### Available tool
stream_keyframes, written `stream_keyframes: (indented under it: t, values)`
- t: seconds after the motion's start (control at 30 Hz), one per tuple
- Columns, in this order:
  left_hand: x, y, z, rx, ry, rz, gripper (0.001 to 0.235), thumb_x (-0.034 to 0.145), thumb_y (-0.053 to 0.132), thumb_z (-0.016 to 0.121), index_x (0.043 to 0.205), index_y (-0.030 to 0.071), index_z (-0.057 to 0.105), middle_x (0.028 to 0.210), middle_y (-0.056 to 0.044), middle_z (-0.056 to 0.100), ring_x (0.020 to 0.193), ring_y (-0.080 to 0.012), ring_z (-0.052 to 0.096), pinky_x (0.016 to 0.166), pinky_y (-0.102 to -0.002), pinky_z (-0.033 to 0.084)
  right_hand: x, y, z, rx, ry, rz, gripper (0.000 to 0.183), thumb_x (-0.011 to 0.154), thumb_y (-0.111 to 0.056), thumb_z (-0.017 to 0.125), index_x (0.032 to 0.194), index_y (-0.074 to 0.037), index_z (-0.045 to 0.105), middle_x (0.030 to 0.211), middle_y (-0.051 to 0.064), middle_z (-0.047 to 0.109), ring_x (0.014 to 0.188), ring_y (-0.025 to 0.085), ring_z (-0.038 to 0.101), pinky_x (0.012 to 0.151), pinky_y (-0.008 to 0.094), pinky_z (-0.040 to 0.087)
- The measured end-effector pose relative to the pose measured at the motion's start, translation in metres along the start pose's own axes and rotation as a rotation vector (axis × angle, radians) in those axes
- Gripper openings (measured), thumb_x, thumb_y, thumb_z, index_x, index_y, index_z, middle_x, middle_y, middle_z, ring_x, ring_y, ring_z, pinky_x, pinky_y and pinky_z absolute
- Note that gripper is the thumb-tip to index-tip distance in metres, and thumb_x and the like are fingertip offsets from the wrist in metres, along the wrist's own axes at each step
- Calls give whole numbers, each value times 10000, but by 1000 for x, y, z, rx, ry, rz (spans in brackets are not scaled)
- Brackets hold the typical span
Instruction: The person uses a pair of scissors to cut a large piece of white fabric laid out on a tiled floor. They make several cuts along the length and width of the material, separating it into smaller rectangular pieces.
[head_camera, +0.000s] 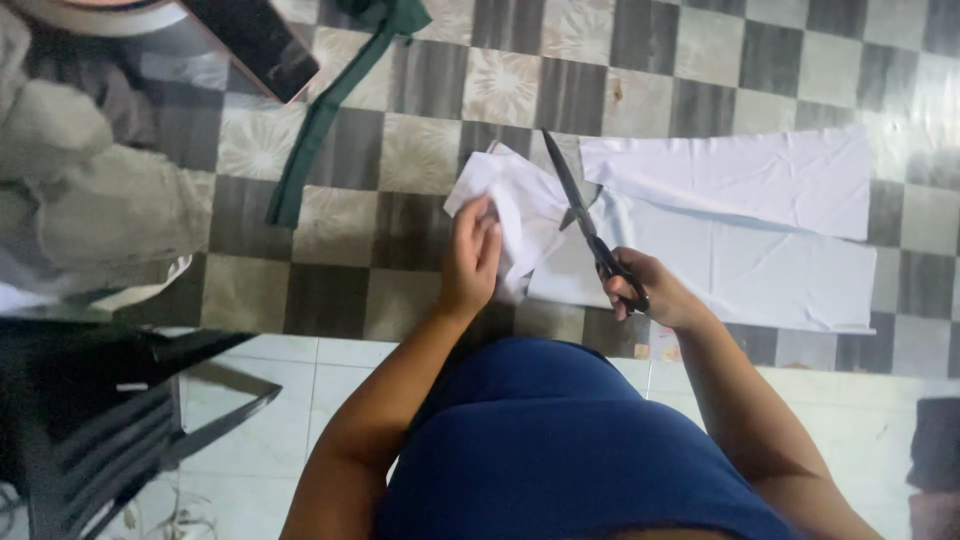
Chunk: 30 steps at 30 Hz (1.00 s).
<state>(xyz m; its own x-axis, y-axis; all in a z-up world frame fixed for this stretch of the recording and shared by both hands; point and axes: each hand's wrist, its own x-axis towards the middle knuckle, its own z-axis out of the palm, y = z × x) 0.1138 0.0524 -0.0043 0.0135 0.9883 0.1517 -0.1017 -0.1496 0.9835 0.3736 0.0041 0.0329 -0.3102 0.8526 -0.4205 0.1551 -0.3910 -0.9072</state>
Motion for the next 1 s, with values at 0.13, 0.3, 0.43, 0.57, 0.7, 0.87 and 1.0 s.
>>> stream_keyframes:
  t: [0.13, 0.3, 0.43, 0.57, 0.7, 0.87, 1.0]
  values:
    - [38, -11, 9, 441, -194, 304, 526, 908, -35, 544, 1402, -5, 365, 1449, -241, 336, 1332, -399, 363, 1093, -442, 356, -32, 15, -14, 102, 159, -11, 383, 815, -353, 711, 853, 0, 567, 553, 116, 573, 415, 222, 639, 375, 269, 494]
    - [62, -39, 27, 1169, -233, 183, 769, 737, 346, 774, 1377, 66, 455, 1418, -204, 411, 1254, -445, 420, 969, -569, 378, -76, 62, -48, 204, 293, -15, 380, 813, -327, 718, 844, 21, 569, 537, 137, 565, 407, 242, 645, 357, 282, 501]
    - [76, -71, 42, 1338, -213, 61, 774, 731, 447, 767, 1366, 115, 475, 1310, -127, 487, 1127, -369, 472, 841, -554, 439, -116, 77, -81, 244, 409, -28, 361, 809, -303, 720, 835, 28, 578, 529, 143, 569, 403, 242, 641, 357, 281, 495]
    - [95, -133, 39, 1381, -68, 168, 253, 799, 298, 737, 1010, 207, 631, 914, -5, 601, 809, -264, 604, 669, -408, 493, -162, 118, -131, 301, 497, -41, 367, 784, -298, 743, 835, 24, 573, 510, 127, 571, 391, 227, 631, 341, 257, 490]
    - [118, -104, 119, 1174, -128, -37, 226, 947, 291, 629, 1119, 153, 580, 956, -81, 649, 913, -312, 638, 765, -414, 510, -207, 140, -191, 348, 615, -74, 368, 771, -288, 763, 830, 21, 573, 512, 124, 566, 389, 224, 624, 332, 252, 484]
    - [110, -108, 345, 563, -500, -222, 487, 841, 158, 676, 1275, 40, 487, 1089, -251, 615, 1084, -410, 571, 893, -475, 471, -275, 167, -239, 359, 818, -71, 386, 782, -325, 746, 837, 22, 587, 496, 164, 584, 389, 250, 629, 334, 272, 491]
    - [89, -85, 538, 204, -777, -242, 589, 783, 77, 659, 1324, -28, 451, 1317, -313, 464, 1246, -464, 421, 1033, -523, 380, -324, 197, -258, 355, 962, -58, 393, 784, -345, 727, 838, 18, 588, 479, 182, 589, 407, 264, 637, 350, 280, 496]
